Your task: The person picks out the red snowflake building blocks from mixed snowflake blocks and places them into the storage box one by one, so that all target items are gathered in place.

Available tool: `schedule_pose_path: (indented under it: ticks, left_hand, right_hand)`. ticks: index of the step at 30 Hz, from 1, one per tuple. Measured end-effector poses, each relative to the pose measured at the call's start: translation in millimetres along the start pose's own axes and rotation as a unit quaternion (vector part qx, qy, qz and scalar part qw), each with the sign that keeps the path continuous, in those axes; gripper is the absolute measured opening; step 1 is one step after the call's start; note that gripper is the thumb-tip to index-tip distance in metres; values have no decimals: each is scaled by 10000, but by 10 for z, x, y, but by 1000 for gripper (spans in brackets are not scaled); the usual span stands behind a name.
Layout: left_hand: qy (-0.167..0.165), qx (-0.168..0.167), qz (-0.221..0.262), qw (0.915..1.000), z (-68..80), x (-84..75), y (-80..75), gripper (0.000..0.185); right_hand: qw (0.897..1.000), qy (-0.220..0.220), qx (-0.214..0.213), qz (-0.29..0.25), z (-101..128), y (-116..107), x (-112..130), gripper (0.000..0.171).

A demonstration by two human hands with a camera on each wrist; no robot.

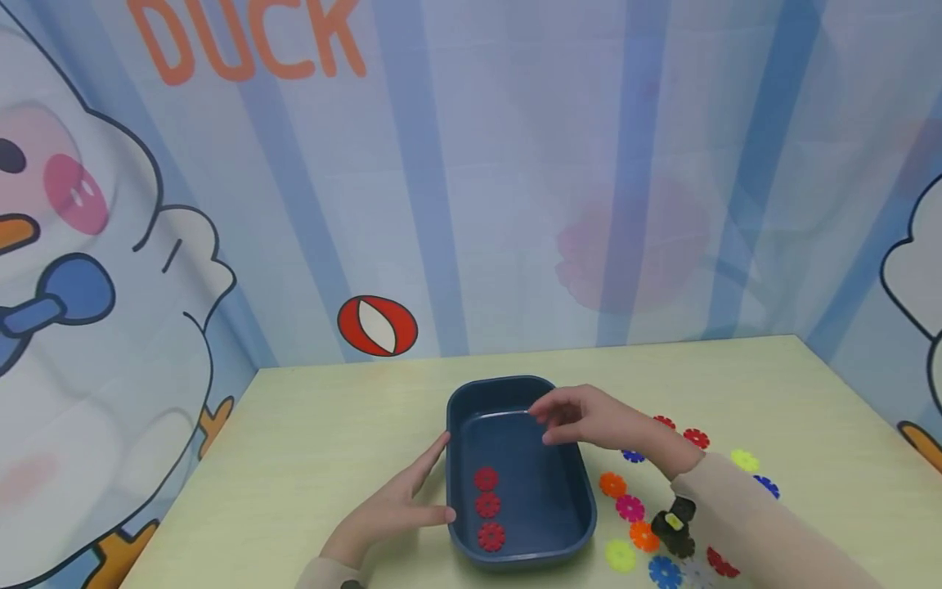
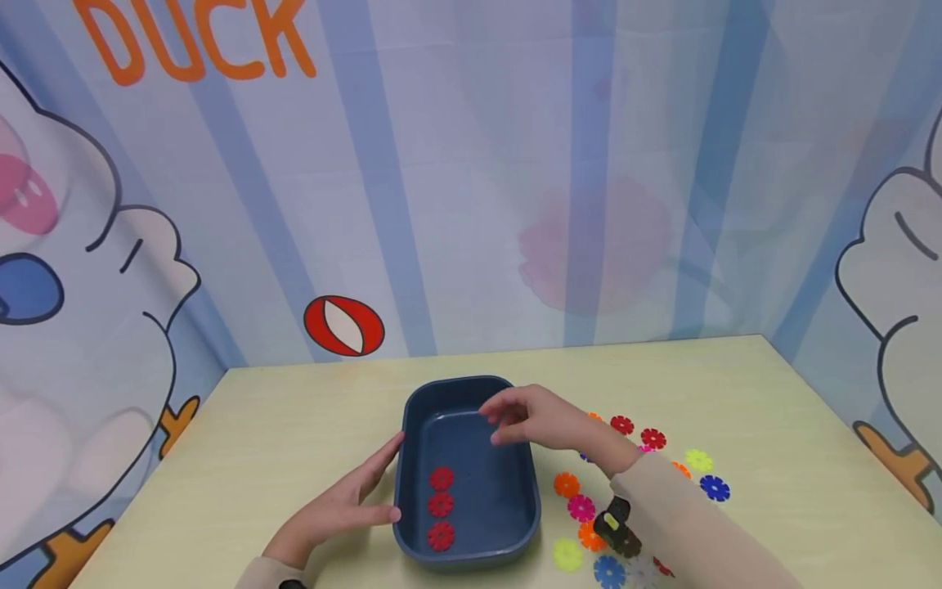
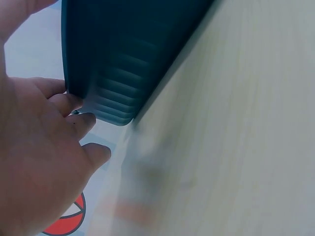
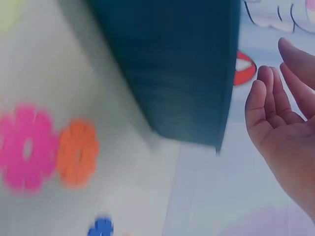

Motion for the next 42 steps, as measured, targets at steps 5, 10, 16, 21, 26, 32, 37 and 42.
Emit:
schedule_pose_path:
  ticks: [5, 10, 16, 21, 26, 32, 37, 42]
  left_hand:
    - [54, 9, 4, 10000, 3, -4, -4, 97]
    - [85, 21, 16, 10000, 0, -5, -4, 96]
    - [99, 44, 51, 9999, -4, 3, 0, 96]
    - [92, 39, 20, 9999, -5, 3, -2, 96]
    - [79, 45, 30, 10000, -6, 10, -1, 96]
    - [106, 47, 20, 9999, -11, 17, -1, 97]
    - [87, 30, 7, 10000, -12, 19, -3, 97]
    - [79, 37, -20, 10000, -10, 14, -7, 97]
  right_hand:
    - [9991, 219, -323, 135, 202, -246, -171, 37]
    - [9962, 446, -627, 403, 381, -441, -404, 38]
    - [9899, 987, -932, 414, 593, -617, -709, 41]
    - [9837, 1288, -1134, 544, 734, -740, -896, 41]
    - [9745, 1705, -1272, 709, 846, -815, -1098, 41]
    - [9705, 1929, -1255, 722, 921, -846, -1272, 40]
    - [9705, 1980, -1194, 676, 953, -860, -1373, 40]
    - [9666, 2142, -1196, 744, 999, -887, -1461, 41]
Point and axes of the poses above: each hand's wrist, its own z-axis away from the middle knuckle, its own y-axis out of the palm, x = y × z, the point moved 10 cm from there along -z, towards the middle knuckle, and after that the axes turned 11 degrees about x, right-handed, at the moved point
